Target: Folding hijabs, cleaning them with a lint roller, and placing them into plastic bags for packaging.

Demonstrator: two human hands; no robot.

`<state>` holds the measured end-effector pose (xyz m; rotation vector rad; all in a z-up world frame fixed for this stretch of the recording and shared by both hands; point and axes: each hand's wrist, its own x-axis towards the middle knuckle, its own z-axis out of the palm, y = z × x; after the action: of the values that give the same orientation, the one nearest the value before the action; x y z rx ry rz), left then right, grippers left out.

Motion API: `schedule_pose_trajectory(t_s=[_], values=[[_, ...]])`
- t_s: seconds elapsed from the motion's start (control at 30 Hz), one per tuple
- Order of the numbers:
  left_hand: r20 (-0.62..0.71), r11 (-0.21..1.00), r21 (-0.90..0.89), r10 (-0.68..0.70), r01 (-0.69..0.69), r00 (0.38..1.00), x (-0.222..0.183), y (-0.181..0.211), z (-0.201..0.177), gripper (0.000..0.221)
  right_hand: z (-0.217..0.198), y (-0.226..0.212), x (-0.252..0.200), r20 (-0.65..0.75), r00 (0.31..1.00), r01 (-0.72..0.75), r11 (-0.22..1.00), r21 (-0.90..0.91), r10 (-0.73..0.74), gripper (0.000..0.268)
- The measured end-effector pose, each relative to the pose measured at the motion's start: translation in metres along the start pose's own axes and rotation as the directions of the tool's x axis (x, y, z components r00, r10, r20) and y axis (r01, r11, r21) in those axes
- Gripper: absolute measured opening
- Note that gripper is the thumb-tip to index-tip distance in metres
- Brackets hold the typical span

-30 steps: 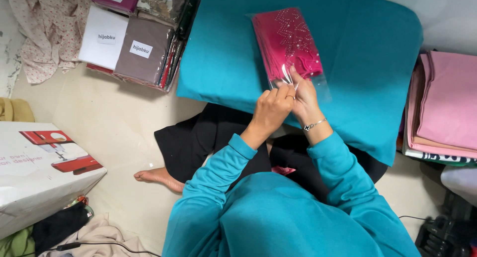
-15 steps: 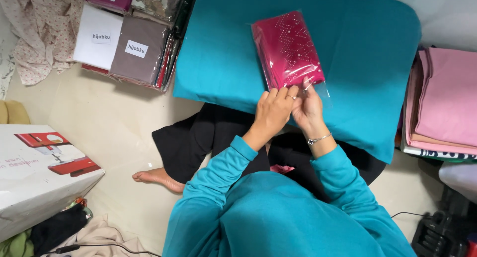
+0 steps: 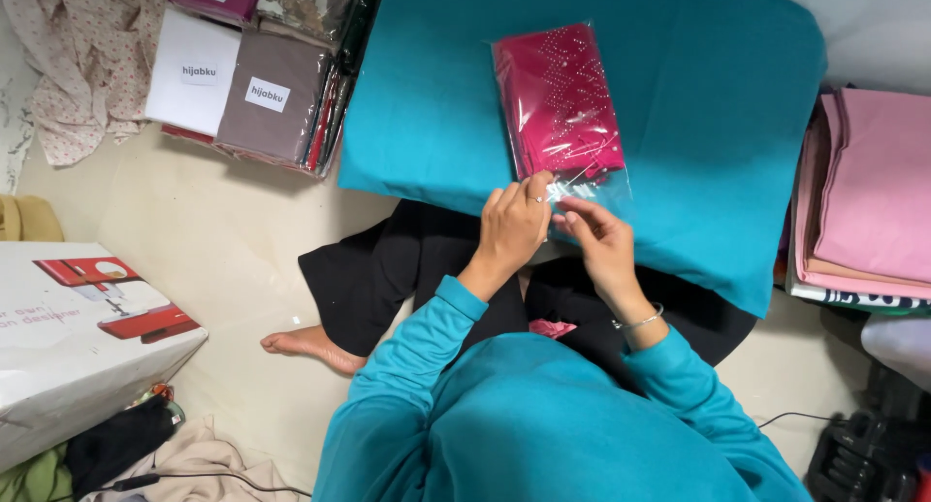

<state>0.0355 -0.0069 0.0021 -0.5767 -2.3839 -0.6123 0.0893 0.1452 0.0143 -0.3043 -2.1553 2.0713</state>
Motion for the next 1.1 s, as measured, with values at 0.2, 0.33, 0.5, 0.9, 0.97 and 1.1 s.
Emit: schedule_pose_trajectory(t_s=[0.2, 0.33, 0.5, 0.9, 0.97, 1.1], values=[[-0.098, 0.998, -0.021, 0.061, -0.063, 0.993, 0.018, 0.012, -0.01, 0.021, 0.007, -0.009, 0.014, 0.372, 0.539, 0.693, 0.147, -0.706, -0.756, 0.028], [-0.115, 0.995, 0.003, 0.102, -0.102, 0.988, 0.019, 0.012, -0.008, 0.017, 0.012, 0.009, 0.029, 0.439, 0.503, 0.671, 0.017, -0.741, -0.745, 0.029], [-0.091, 0.99, -0.034, 0.134, -0.138, 0.987, 0.018, 0.014, -0.016, 0.018, 0.022, 0.01, 0.043, 0.464, 0.549, 0.616, -0.04, -0.787, -0.695, 0.035], [0.075, 0.952, -0.288, -0.081, 0.1, 0.994, 0.03, -0.033, -0.011, 0.024, 0.023, 0.019, 0.057, 0.57, 0.596, 0.69, -0.001, -0.724, -0.565, 0.045], [0.081, 0.956, -0.255, -0.127, 0.144, 0.989, 0.041, -0.042, 0.001, 0.024, 0.023, 0.021, 0.058, 0.59, 0.581, 0.701, -0.022, -0.713, -0.561, 0.047], [0.368, 0.952, -0.282, -0.008, 0.119, 0.93, 0.071, -0.051, 0.014, 0.041, 0.023, -0.002, 0.05, 0.628, 0.578, 0.709, -0.062, -0.703, -0.522, 0.056]])
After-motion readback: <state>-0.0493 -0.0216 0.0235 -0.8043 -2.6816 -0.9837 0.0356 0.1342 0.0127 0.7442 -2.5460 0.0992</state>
